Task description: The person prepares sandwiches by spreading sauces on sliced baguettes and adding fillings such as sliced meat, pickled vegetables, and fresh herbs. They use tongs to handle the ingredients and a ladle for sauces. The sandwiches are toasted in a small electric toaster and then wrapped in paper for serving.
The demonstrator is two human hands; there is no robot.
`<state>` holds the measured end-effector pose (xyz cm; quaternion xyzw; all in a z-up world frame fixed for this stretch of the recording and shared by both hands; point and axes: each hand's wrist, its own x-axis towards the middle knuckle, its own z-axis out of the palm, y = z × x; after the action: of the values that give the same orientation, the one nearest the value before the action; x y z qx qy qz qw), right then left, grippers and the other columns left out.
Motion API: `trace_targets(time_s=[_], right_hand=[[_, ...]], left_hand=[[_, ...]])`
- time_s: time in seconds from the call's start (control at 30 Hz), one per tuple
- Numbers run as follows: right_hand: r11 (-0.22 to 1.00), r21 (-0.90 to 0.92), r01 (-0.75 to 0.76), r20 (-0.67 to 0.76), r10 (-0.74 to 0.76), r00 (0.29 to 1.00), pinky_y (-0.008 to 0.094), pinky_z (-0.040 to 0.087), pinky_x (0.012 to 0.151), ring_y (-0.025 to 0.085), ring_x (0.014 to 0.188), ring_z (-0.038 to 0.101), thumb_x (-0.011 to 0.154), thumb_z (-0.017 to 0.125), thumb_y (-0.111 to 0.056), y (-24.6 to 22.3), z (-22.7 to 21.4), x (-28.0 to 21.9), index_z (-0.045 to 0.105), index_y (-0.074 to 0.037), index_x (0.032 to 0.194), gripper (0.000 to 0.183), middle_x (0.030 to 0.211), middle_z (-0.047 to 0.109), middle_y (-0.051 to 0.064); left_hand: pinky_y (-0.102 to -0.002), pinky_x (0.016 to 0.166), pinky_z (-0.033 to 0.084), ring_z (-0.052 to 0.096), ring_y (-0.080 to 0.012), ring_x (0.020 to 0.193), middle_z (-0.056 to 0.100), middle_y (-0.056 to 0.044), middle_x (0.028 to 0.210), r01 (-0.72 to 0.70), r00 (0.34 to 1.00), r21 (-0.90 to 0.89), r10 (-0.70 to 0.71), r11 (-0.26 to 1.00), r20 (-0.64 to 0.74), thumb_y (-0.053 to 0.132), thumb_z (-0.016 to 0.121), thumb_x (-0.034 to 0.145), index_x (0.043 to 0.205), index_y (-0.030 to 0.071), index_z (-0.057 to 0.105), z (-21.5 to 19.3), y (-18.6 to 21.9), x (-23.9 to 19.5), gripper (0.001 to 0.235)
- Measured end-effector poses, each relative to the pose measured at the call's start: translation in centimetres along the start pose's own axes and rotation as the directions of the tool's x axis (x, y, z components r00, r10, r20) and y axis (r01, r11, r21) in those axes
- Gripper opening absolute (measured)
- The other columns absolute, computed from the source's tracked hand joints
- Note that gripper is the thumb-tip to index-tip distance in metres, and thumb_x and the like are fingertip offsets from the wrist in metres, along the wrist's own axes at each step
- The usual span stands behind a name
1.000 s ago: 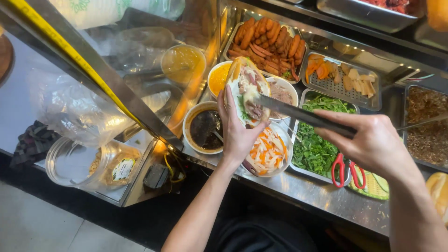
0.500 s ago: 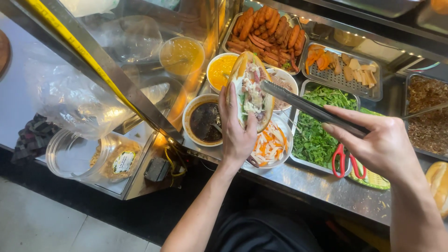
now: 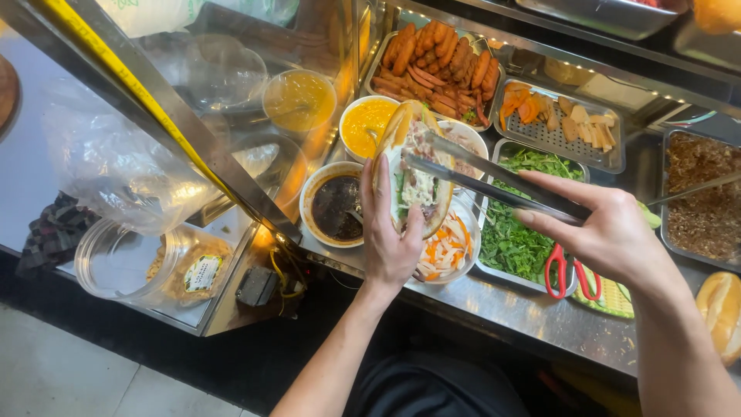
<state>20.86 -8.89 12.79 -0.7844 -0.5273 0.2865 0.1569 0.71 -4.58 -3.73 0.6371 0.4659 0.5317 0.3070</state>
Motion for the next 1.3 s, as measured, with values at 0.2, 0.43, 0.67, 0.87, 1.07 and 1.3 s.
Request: trace_targets(time_s=[0.2, 0.43, 0.67, 0.87, 1.07, 1.3], right_hand=[[0.995, 0.076, 0.069, -0.009, -0.068, 0.998, 0.030, 0.042, 0.111, 0.016, 0.130, 0.063, 0.076, 0.075, -0.031, 1.6, 0.4, -1.6, 0.068, -0.020, 0.135, 0.061, 0.138, 0.069, 0.007], [0.990, 0.128, -0.056, -0.127, 0.073, 0.989, 0.028, 0.035, 0.048, 0.014, 0.055, 0.044, 0.087, 0.076, -0.024, 5.9, 3.2, -3.6, 0.071, -0.016, 0.139, 0.053, 0.098, 0.074, 0.006], [0.932, -0.336, -0.137, -0.007, 0.143, 0.990, 0.046, 0.054, 0.086, 0.032, 0.096, 0.073, 0.086, 0.071, -0.052, 10.8, 11.6, -2.7, 0.068, -0.042, 0.136, 0.052, 0.100, 0.078, 0.007], [0.941, -0.332, -0.058, -0.052, 0.043, 0.998, 0.049, 0.058, 0.086, 0.038, 0.102, 0.072, 0.088, 0.071, -0.044, 11.9, 12.1, -3.2, 0.071, -0.048, 0.129, 0.041, 0.103, 0.080, 0.006], [0.978, -0.170, -0.123, -0.066, 0.114, 0.991, 0.031, 0.039, 0.057, 0.014, 0.047, 0.040, 0.089, 0.074, -0.043, 8.8, 7.4, -5.8, 0.077, -0.033, 0.129, 0.041, 0.054, 0.065, 0.006], [0.995, -0.019, -0.103, -0.092, 0.101, 0.991, 0.026, 0.031, 0.048, 0.008, 0.047, 0.030, 0.086, 0.075, -0.033, 8.1, 3.6, -7.3, 0.077, -0.022, 0.125, 0.041, 0.117, 0.077, 0.002]], left_hand=[[-0.058, 0.115, 0.047, 0.026, -0.0417, 0.155, 0.020, -0.023, 0.167, 0.052, 0.998, 0.003, -0.052, 0.999, -0.026, 0.050, 0.058, 0.096, 0.160, 0.016, 0.023, -0.5, 0.6, -0.5, 0.081], [-0.060, 0.114, 0.050, 0.035, -0.0424, 0.151, 0.021, -0.024, 0.166, 0.077, 0.996, -0.065, -0.079, 0.995, -0.033, 0.055, 0.059, 0.095, 0.161, 0.025, 0.021, -2.5, -2.2, -1.9, 0.082], [-0.062, 0.125, 0.022, 0.021, -0.0438, 0.156, 0.017, -0.025, 0.166, 0.107, 0.994, -0.082, -0.106, 0.991, 0.009, 0.034, 0.080, 0.086, 0.163, 0.018, 0.022, -4.4, -4.0, -3.4, 0.098], [-0.069, 0.121, 0.017, 0.019, -0.0524, 0.152, 0.013, -0.030, 0.163, 0.151, 0.988, -0.105, -0.149, 0.983, 0.029, 0.027, 0.089, 0.076, 0.164, 0.017, 0.021, -5.1, -4.6, -4.7, 0.111], [-0.048, 0.129, 0.024, 0.017, -0.0380, 0.160, 0.013, -0.025, 0.168, 0.057, 0.998, -0.003, -0.057, 0.998, 0.040, 0.016, 0.092, 0.075, 0.164, 0.016, 0.012, -3.7, -5.3, -6.3, 0.119], [-0.054, 0.131, 0.020, 0.011, -0.0409, 0.160, 0.007, -0.025, 0.169, 0.046, 0.999, 0.016, -0.046, 0.999, 0.012, 0.009, 0.095, 0.071, 0.164, 0.018, 0.009, -1.2, -4.4, -6.7, 0.127]])
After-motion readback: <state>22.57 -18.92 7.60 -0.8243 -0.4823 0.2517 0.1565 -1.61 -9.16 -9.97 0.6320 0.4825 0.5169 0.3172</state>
